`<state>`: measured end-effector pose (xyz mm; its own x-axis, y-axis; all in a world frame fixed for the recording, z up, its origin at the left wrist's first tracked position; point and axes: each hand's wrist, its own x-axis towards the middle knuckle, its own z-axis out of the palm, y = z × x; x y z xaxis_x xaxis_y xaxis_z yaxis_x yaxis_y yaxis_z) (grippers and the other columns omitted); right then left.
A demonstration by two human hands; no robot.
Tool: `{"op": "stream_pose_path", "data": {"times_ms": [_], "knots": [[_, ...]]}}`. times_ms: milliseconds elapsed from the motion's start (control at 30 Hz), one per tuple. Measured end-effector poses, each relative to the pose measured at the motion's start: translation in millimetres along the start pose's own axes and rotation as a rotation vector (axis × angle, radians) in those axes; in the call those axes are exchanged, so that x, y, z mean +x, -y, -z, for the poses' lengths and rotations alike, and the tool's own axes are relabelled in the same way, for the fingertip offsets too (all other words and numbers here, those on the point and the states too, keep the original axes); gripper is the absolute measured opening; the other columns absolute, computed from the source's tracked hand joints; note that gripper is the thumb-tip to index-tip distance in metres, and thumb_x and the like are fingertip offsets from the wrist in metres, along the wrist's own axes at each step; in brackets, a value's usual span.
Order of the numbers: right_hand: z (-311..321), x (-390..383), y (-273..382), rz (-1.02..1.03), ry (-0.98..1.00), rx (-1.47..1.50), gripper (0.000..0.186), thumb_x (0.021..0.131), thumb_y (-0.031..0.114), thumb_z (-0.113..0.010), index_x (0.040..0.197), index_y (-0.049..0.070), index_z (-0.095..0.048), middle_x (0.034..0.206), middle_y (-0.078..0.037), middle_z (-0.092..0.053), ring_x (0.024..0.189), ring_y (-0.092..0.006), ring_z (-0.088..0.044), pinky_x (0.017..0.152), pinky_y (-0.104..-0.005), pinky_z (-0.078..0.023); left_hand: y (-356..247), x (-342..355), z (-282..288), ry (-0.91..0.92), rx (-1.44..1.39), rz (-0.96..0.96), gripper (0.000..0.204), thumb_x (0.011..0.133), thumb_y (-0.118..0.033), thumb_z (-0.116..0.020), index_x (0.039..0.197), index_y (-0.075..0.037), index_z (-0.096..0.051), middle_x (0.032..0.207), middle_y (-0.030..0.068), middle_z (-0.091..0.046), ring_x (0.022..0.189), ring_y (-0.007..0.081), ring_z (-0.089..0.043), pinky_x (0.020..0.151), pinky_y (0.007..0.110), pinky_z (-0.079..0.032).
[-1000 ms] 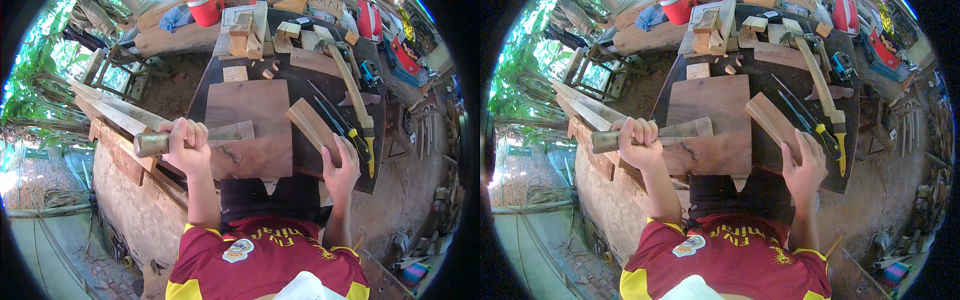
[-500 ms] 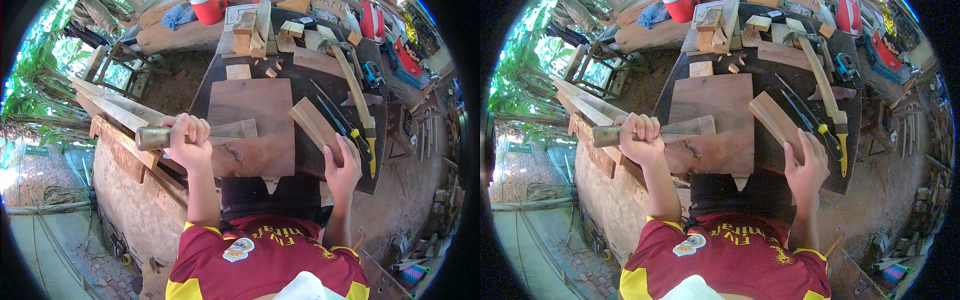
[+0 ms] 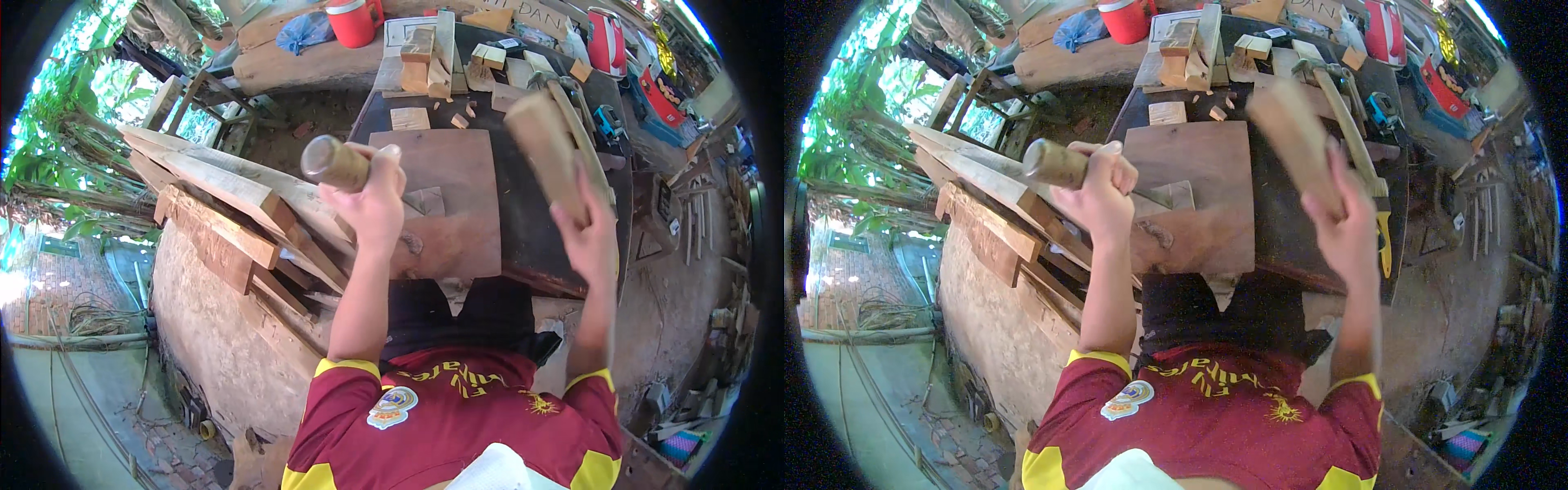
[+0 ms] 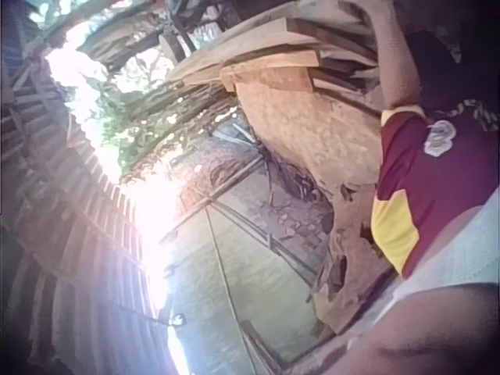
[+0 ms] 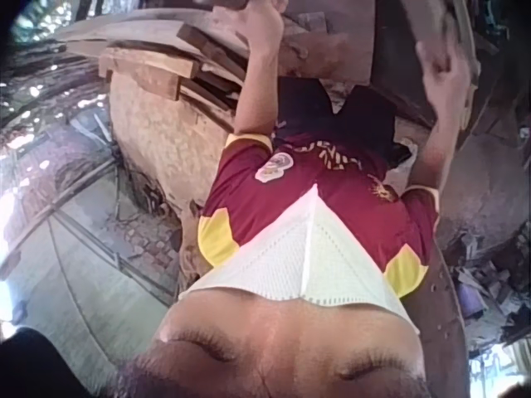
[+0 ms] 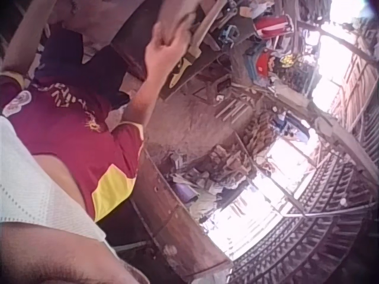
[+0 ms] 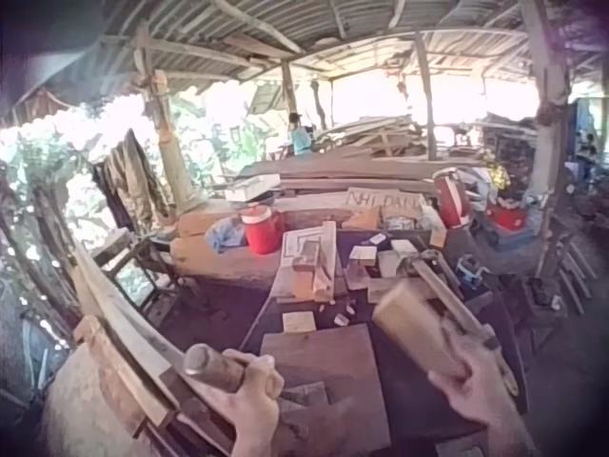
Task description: The person carves a small wooden block using a chisel and a wooden mallet on a workbench. They repeatedly strike the chisel to shape the wood, occasionally pause to brush away sawdust with a small brush, and reposition the block to continue carving different edges.
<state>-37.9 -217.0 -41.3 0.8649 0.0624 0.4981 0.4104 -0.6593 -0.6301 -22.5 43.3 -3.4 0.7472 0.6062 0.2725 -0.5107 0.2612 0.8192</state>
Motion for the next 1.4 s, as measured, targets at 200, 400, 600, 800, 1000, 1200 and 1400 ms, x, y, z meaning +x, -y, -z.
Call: {"op": "stream_pose_path", "data": {"times_ms": [200,400,600,800,1000,1200,1400], "knots": [[42.5,90.2,100.3,0.384,-0.246,-0.227,0.053,0.078,0.020,-0.072,0.125,0.005,-0.052,0.119,-0.017,-0.059,0.108,-0.0260,-0.059,0.090,-0.0363,-0.046,20.6,3.1,2.8,0.191,0.211,-0.191,0.014,0.074,0.003,-0.060,0.064,-0.003,-0.052,0.051,-0.0001,-0.049,0.040,0.0065,-0.043,0.038,0.023,-0.032],[54.8,109.7,166.5,0.592,-0.036,-0.077,0.064,0.071,0.007,-0.064,0.131,0.004,-0.043,0.103,-0.019,-0.060,0.098,-0.0298,-0.061,0.081,-0.0374,-0.048,22.4,3.1,-10.6,0.198,0.258,-0.238,0.016,0.074,0.002,-0.061,0.060,-0.003,-0.052,0.052,-0.0025,-0.050,0.046,0.0043,-0.045,0.043,0.021,-0.034],[46.9,106.5,157.0,0.578,0.154,-0.334,0.064,0.070,0.003,-0.062,0.131,0.004,-0.043,0.099,-0.018,-0.061,0.091,-0.0300,-0.063,0.078,-0.0358,-0.050,14.8,2.0,-16.1,0.210,0.311,-0.230,0.017,0.073,0.000,-0.061,0.060,0.000,-0.051,0.053,-0.0021,-0.049,0.052,0.0032,-0.043,0.047,0.023,-0.036],[46.3,96.9,161.9,0.471,-0.224,-0.160,0.061,0.071,0.003,-0.064,0.129,0.004,-0.044,0.095,-0.013,-0.060,0.081,-0.0238,-0.060,0.072,-0.0377,-0.049,17.7,-6.1,-30.7,0.254,0.375,-0.302,0.014,0.072,-0.003,-0.062,0.062,0.004,-0.054,0.054,0.0030,-0.055,0.055,0.0043,-0.048,0.051,0.027,-0.042],[74.8,97.2,119.7,0.236,-0.124,-0.254,0.062,0.073,0.006,-0.067,0.131,0.008,-0.047,0.120,-0.018,-0.058,0.109,-0.0331,-0.058,0.092,-0.0395,-0.045,25.1,-6.8,-31.7,0.303,0.422,-0.293,0.014,0.067,-0.009,-0.066,0.067,0.001,-0.056,0.053,0.0114,-0.053,0.049,0.0135,-0.052,0.053,0.030,-0.045],[37.9,76.9,94.8,0.417,0.110,-0.418,0.060,0.074,0.013,-0.070,0.130,0.009,-0.049,0.121,-0.019,-0.058,0.111,-0.0307,-0.058,0.093,-0.0396,-0.046,21.7,-9.3,-30.3,0.310,0.450,-0.315,0.014,0.064,-0.010,-0.067,0.072,0.000,-0.060,0.059,0.0183,-0.058,0.056,0.0308,-0.063,0.055,0.034,-0.048],[101.3,81.8,44.2,0.030,-0.285,-0.225,0.059,0.076,0.022,-0.075,0.123,-0.001,-0.049,0.112,-0.017,-0.061,0.103,-0.0271,-0.060,0.089,-0.0370,-0.047,34.6,-15.8,-47.7,0.361,0.450,-0.402,0.016,0.062,-0.014,-0.069,0.070,-0.003,-0.060,0.056,0.0142,-0.055,0.051,0.0264,-0.058,0.053,0.035,-0.048]]}}
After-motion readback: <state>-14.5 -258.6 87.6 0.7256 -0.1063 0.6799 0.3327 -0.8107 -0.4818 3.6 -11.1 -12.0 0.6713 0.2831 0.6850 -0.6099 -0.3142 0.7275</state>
